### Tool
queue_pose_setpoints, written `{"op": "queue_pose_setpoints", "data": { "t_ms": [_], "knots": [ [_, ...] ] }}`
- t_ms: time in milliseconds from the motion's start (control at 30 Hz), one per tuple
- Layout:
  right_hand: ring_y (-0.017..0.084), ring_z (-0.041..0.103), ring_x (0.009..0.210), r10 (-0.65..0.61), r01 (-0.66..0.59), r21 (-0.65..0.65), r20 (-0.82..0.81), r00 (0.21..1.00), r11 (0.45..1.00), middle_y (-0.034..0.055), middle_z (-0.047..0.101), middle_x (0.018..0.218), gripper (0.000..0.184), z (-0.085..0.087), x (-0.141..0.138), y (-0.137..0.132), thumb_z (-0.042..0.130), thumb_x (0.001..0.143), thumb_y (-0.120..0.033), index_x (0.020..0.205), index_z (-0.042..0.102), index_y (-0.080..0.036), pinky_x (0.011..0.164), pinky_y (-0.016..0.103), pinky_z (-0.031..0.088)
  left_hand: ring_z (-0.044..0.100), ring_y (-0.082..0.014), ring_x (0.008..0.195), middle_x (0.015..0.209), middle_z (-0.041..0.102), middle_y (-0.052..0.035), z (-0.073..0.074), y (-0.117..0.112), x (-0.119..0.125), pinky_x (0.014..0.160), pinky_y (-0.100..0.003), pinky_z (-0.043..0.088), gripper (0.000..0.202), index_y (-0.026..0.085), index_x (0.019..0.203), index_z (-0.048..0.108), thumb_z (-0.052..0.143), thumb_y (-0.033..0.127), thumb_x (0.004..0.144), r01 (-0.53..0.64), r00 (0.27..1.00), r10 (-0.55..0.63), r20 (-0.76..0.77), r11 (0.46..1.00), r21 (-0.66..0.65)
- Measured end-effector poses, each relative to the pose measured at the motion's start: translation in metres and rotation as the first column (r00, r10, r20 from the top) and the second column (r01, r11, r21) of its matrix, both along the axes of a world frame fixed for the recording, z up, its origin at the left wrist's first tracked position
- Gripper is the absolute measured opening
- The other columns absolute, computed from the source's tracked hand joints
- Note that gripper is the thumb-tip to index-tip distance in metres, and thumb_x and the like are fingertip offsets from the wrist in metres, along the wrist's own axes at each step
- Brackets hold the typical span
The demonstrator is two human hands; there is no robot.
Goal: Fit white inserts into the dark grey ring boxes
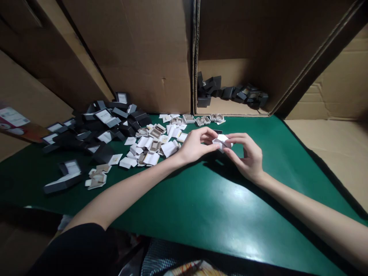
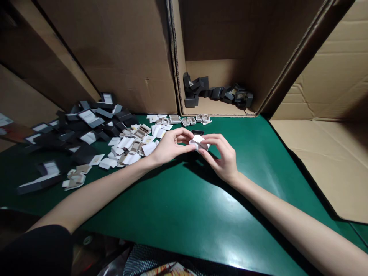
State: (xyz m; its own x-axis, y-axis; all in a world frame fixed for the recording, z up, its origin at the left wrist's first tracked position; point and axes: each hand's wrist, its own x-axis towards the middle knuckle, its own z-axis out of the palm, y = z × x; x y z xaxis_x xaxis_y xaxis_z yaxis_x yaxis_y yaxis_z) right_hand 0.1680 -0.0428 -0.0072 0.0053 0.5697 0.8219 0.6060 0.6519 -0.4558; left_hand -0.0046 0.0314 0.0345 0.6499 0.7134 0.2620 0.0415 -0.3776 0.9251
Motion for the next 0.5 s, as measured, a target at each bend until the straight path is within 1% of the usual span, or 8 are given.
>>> {"op": "queue_pose_setpoints", "data": {
  "t_ms": [167, 300, 400, 500],
  "knots": [
    [0.025, 0.062, 0.098, 0.004, -0.004, 0.007, 0.077, 0.997, 1.000, 0.0107, 0.064, 0.105, 0.038, 0.0016, 0.0000, -0.0006, 0.073, 0.074, -0.024, 0.108, 0.057, -0.022, 0.084, 0.043, 0.052, 0.067, -0.0162, 0.082, 0.088, 0.067, -0.0057, -0.0013, -0.0005, -0.0003, 0.074, -0.029, 0.053, 0.025, 0.013, 0.089, 0.057, 0.073, 0.020, 0.071, -0.029, 0.999, 0.029, 0.017, 0.999, -0.022],
    [0.024, 0.062, 0.097, -0.030, 0.028, 0.026, 0.076, 0.997, 0.999, 0.0108, 0.064, 0.105, 0.037, 0.0009, -0.0006, -0.0005, 0.072, 0.074, -0.019, 0.109, 0.057, -0.021, 0.084, 0.041, 0.052, 0.067, -0.0167, 0.082, 0.087, 0.068, -0.0048, -0.0013, -0.0024, -0.0004, 0.073, -0.029, 0.053, 0.027, 0.015, 0.089, 0.054, 0.074, 0.021, 0.072, -0.013, 1.000, 0.014, 0.022, 0.999, -0.050],
    [0.024, 0.062, 0.098, -0.033, 0.031, 0.029, 0.057, 0.998, 0.999, 0.0102, 0.064, 0.105, 0.036, 0.0003, -0.0010, -0.0004, 0.070, 0.075, -0.017, 0.108, 0.057, -0.022, 0.083, 0.041, 0.052, 0.067, -0.0161, 0.081, 0.086, 0.067, -0.0044, -0.0010, -0.0017, 0.0005, 0.073, -0.028, 0.053, 0.024, 0.014, 0.086, 0.057, 0.073, 0.025, 0.073, 0.004, 0.999, -0.002, 0.045, 0.999, -0.037],
    [0.024, 0.062, 0.098, -0.020, 0.019, 0.028, 0.048, 0.999, 0.999, 0.0107, 0.064, 0.106, 0.037, 0.0004, -0.0012, -0.0003, 0.070, 0.075, -0.016, 0.109, 0.057, -0.021, 0.083, 0.041, 0.052, 0.065, -0.0142, 0.075, 0.082, 0.066, -0.0042, -0.0010, 0.0013, 0.0015, 0.070, -0.028, 0.054, 0.020, 0.012, 0.083, 0.061, 0.068, 0.031, 0.078, 0.018, 0.996, -0.016, 0.086, 1.000, -0.026]
  ]
}}
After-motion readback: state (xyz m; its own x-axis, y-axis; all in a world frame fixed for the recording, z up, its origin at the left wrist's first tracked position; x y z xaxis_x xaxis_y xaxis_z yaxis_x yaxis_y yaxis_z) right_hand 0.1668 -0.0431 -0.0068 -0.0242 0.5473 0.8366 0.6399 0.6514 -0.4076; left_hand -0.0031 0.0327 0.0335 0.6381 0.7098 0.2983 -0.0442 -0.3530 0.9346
